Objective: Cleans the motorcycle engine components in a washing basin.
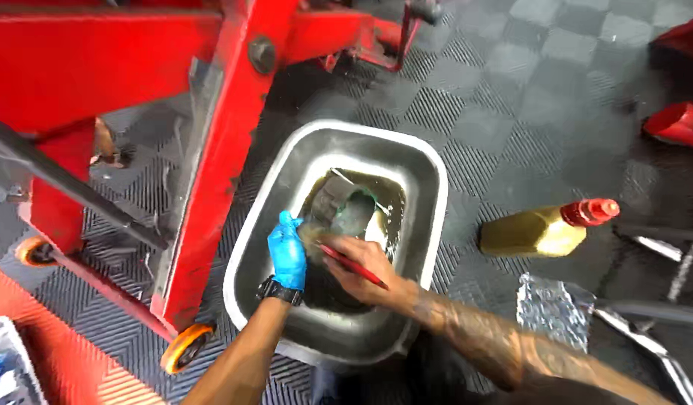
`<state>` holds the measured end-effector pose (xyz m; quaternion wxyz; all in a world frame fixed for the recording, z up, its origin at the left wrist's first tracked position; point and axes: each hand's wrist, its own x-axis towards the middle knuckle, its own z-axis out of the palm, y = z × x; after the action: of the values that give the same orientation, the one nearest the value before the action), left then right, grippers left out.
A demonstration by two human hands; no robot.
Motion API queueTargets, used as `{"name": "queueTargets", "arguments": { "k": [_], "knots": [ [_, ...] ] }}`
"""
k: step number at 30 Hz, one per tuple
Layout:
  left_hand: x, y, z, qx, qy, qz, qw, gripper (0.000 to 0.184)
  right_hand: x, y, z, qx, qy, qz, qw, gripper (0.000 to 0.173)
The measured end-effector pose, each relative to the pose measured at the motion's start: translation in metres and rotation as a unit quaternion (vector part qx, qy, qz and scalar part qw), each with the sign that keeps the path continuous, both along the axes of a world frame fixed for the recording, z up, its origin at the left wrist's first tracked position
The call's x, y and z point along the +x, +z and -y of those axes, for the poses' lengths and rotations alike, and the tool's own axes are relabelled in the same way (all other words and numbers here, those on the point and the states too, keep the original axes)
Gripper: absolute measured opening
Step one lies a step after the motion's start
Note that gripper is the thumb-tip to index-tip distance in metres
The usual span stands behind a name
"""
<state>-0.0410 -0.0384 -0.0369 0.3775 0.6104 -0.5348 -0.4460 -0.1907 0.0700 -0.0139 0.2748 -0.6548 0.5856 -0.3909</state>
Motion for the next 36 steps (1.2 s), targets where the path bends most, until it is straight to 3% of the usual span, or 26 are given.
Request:
{"name": "queueTargets", "arguments": {
  "k": [5, 9, 13, 15, 17, 19, 21, 23, 26, 29, 34, 36],
  "knots": [
    [0.000, -0.001, 0.003, -0.013, 0.001, 0.017, 1.000, 0.063, -0.002, 0.007, 0.007, 0.047, -0.012, -0.003, 0.999, 0.025],
    [0.003, -0.002, -0.005, 0.026, 0.037, -0.015, 0.999, 0.063, 0.004, 0.019, -0.002, -0.002, -0.020, 0.041, 0.999, 0.029],
    [-0.001, 0.017, -0.005, 0.028, 0.034, 0.003, 0.999, 0.064, -0.004, -0.005, -0.017, 0.174, 0.007, -0.049, 0.983, 0.027],
    [0.001, 0.019, -0.008, 0.015, 0.043, 0.003, 0.999, 0.063, -0.007, -0.004, -0.019, 0.276, 0.060, -0.131, 0.950, 0.030],
    [0.004, 0.023, -0.014, -0.059, 0.018, 0.040, 0.997, 0.055, -0.005, -0.008, -0.024, 0.351, 0.151, -0.199, 0.902, 0.041],
    [0.012, 0.024, -0.015, -0.222, -0.078, 0.146, 0.961, 0.041, -0.005, -0.012, -0.033, 0.375, 0.227, -0.234, 0.867, 0.042],
    [0.031, 0.013, -0.015, -0.380, -0.188, 0.244, 0.872, 0.033, -0.010, -0.005, -0.041, 0.394, 0.254, -0.223, 0.855, 0.034],
    [0.042, -0.004, -0.015, -0.444, -0.252, 0.308, 0.803, 0.036, -0.025, 0.004, -0.042, 0.389, 0.252, -0.200, 0.863, 0.033],
    [0.047, -0.024, -0.023, -0.472, -0.310, 0.347, 0.749, 0.037, -0.046, 0.022, -0.031, 0.367, 0.204, -0.182, 0.889, 0.033],
    [0.040, -0.035, -0.037, -0.416, -0.356, 0.387, 0.742, 0.040, -0.056, 0.017, -0.018, 0.339, 0.156, -0.200, 0.906, 0.035],
    [0.035, -0.025, -0.026, -0.117, -0.493, 0.432, 0.746, 0.039, -0.035, -0.005, -0.018, 0.392, 0.255, -0.314, 0.826, 0.043],
    [0.043, -0.022, -0.023, -0.066, -0.470, 0.410, 0.779, 0.033, -0.034, 0.007, -0.012, 0.378, 0.201, -0.291, 0.856, 0.040]
  ]
}}
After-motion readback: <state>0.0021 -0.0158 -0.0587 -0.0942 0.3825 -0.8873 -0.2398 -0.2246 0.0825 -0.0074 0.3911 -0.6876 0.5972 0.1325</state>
